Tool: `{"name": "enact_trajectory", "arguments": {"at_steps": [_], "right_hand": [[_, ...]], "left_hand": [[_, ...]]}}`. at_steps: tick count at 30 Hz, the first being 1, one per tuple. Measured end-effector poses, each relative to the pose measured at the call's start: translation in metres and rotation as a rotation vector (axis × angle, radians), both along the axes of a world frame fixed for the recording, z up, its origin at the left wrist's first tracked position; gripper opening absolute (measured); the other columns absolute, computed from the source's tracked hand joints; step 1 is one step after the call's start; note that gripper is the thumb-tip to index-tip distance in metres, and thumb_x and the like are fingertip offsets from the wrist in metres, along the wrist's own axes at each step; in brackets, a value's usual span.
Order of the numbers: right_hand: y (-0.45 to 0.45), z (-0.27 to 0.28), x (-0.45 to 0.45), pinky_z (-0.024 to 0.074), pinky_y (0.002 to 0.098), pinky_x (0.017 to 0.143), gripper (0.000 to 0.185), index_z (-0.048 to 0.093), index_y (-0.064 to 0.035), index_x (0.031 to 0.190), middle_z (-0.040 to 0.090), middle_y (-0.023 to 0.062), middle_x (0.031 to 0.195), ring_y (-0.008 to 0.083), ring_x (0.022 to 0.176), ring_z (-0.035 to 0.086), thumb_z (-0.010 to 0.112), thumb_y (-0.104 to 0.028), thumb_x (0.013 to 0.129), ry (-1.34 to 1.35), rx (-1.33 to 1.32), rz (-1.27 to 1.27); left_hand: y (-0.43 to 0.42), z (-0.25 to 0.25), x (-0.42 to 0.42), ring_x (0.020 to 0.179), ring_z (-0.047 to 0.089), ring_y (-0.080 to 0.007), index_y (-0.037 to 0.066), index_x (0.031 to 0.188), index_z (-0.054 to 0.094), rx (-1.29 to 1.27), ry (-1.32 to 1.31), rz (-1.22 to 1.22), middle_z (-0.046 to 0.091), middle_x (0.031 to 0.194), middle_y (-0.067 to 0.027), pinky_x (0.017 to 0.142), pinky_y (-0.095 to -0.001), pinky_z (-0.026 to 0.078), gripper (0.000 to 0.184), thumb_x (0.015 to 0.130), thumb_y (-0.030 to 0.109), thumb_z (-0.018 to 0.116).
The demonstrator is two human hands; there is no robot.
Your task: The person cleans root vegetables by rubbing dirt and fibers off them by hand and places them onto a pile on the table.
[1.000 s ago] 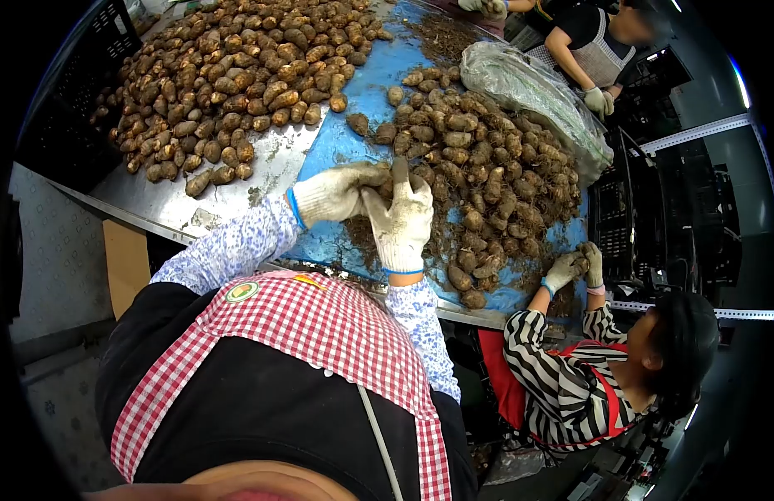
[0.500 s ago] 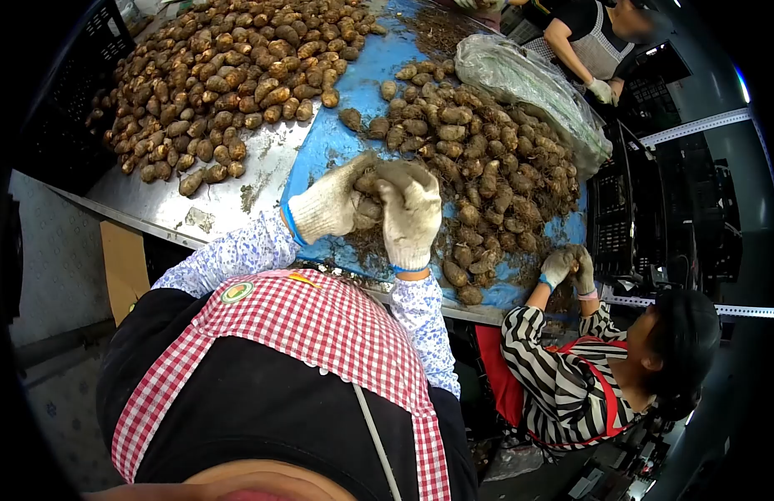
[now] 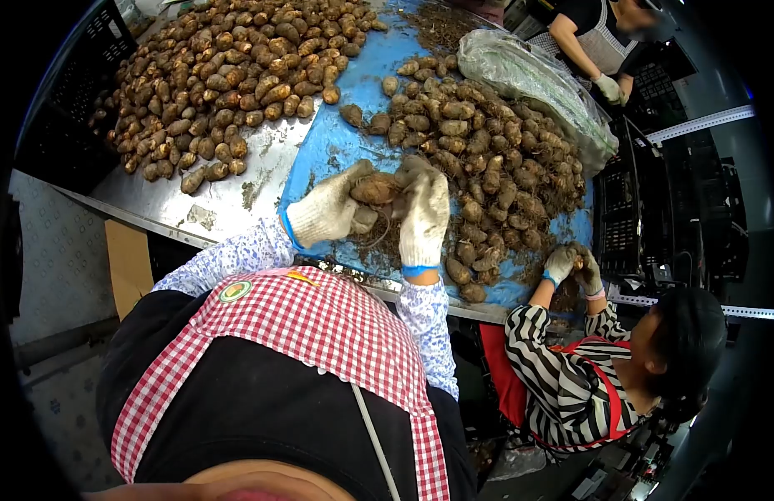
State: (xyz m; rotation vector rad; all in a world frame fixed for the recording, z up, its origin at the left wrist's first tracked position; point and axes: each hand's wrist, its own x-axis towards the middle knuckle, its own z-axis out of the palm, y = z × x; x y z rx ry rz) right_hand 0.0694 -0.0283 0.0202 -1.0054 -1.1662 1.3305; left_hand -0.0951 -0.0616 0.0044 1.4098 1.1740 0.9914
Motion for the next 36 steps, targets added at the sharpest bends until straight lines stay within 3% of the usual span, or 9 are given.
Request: {"name": "enact_trajectory", "arguments": {"at_steps": [4,8,18,22,26,29,31,34,36], "right_hand": [[0.001,-0.017,0.003,0.0556,0.0355,0.080,0.045,0.058,-0.0004,0.122,0.060,0.0160,0.111,0.0268,0.098,0.063,0.076,-0.009,0.081,-0.733,0.577,0.057],[-0.011,-0.013,-0.008,0.0540,0.0342,0.076,0.037,0.064,-0.0009,0.115,0.060,0.0152,0.106,0.0252,0.093,0.063,0.074,-0.005,0.080,-0.387,0.557,0.006],[-0.002,-0.001,-0.018,0.0499,0.0406,0.070,0.020,0.060,-0.0027,0.088,0.061,0.0169,0.091,0.0312,0.080,0.060,0.075,-0.010,0.077,-0.886,0.894,-0.243],[-0.010,-0.024,-0.022,0.0506,0.0421,0.068,0.022,0.061,-0.0037,0.088,0.062,0.0153,0.090,0.0309,0.079,0.062,0.077,-0.015,0.078,-0.946,0.899,-0.257],[-0.017,-0.028,-0.013,0.0519,0.0338,0.064,0.016,0.064,-0.0030,0.093,0.065,0.0125,0.089,0.0225,0.077,0.063,0.072,-0.013,0.083,-0.586,0.566,-0.097],[-0.016,-0.029,-0.003,0.0520,0.0267,0.060,0.011,0.063,0.0005,0.098,0.065,0.0080,0.087,0.0132,0.071,0.061,0.064,-0.009,0.092,-0.091,0.144,-0.010],[-0.012,-0.025,0.004,0.0514,0.0246,0.057,0.015,0.060,0.0014,0.103,0.063,0.0059,0.088,0.0103,0.069,0.058,0.060,-0.011,0.095,0.141,-0.090,0.021],[-0.002,-0.015,0.011,0.0529,0.0254,0.058,0.024,0.059,0.0010,0.107,0.062,0.0093,0.092,0.0109,0.068,0.058,0.058,-0.021,0.098,0.115,-0.077,-0.071],[0.001,-0.016,0.015,0.0541,0.0255,0.065,0.024,0.058,-0.0010,0.113,0.063,0.0104,0.101,0.0140,0.079,0.061,0.057,-0.019,0.098,-0.062,-0.022,-0.049]], "left_hand": [[0.016,-0.028,0.000,0.079,0.062,-0.0245,-0.002,0.131,0.042,0.356,-0.171,0.002,0.061,0.106,-0.0166,0.069,-0.0352,0.055,0.040,0.097,0.019,0.042],[0.024,-0.013,-0.004,0.063,0.056,-0.0163,0.003,0.118,0.052,-0.502,-0.727,-0.098,0.059,0.094,-0.0081,0.054,-0.0313,0.052,0.054,0.101,0.053,0.039],[0.027,-0.026,0.032,0.092,0.059,-0.0163,0.003,0.112,0.056,0.047,-0.687,0.388,0.060,0.102,-0.0091,0.075,-0.0318,0.052,0.028,0.101,0.027,0.047],[0.027,-0.023,0.035,0.090,0.061,-0.0239,0.002,0.111,0.057,-0.298,-0.932,0.514,0.062,0.103,-0.0133,0.077,-0.0365,0.053,0.020,0.097,0.013,0.049],[0.009,-0.017,0.019,0.077,0.062,-0.0246,0.000,0.125,0.048,0.243,0.511,0.304,0.062,0.103,-0.0139,0.068,-0.0375,0.055,0.032,0.099,0.018,0.049],[0.016,-0.047,0.026,0.070,0.062,-0.0229,0.000,0.129,0.045,0.278,0.079,0.270,0.063,0.097,-0.0176,0.059,-0.0345,0.055,0.037,0.101,0.025,0.045],[0.039,-0.026,0.021,0.062,0.057,-0.0178,0.001,0.127,0.048,-0.884,-1.245,0.349,0.063,0.091,-0.0176,0.048,-0.0264,0.048,0.042,0.102,0.035,0.045],[0.034,-0.038,0.003,0.055,0.049,-0.0135,0.002,0.122,0.053,-0.770,-1.455,-0.231,0.063,0.092,-0.0159,0.042,-0.0225,0.039,0.046,0.102,0.042,0.043],[0.035,-0.019,0.011,0.049,0.042,-0.0110,0.003,0.115,0.059,-0.753,-1.277,0.015,0.063,0.087,-0.0140,0.040,-0.0215,0.032,0.052,0.102,0.049,0.038]]}}
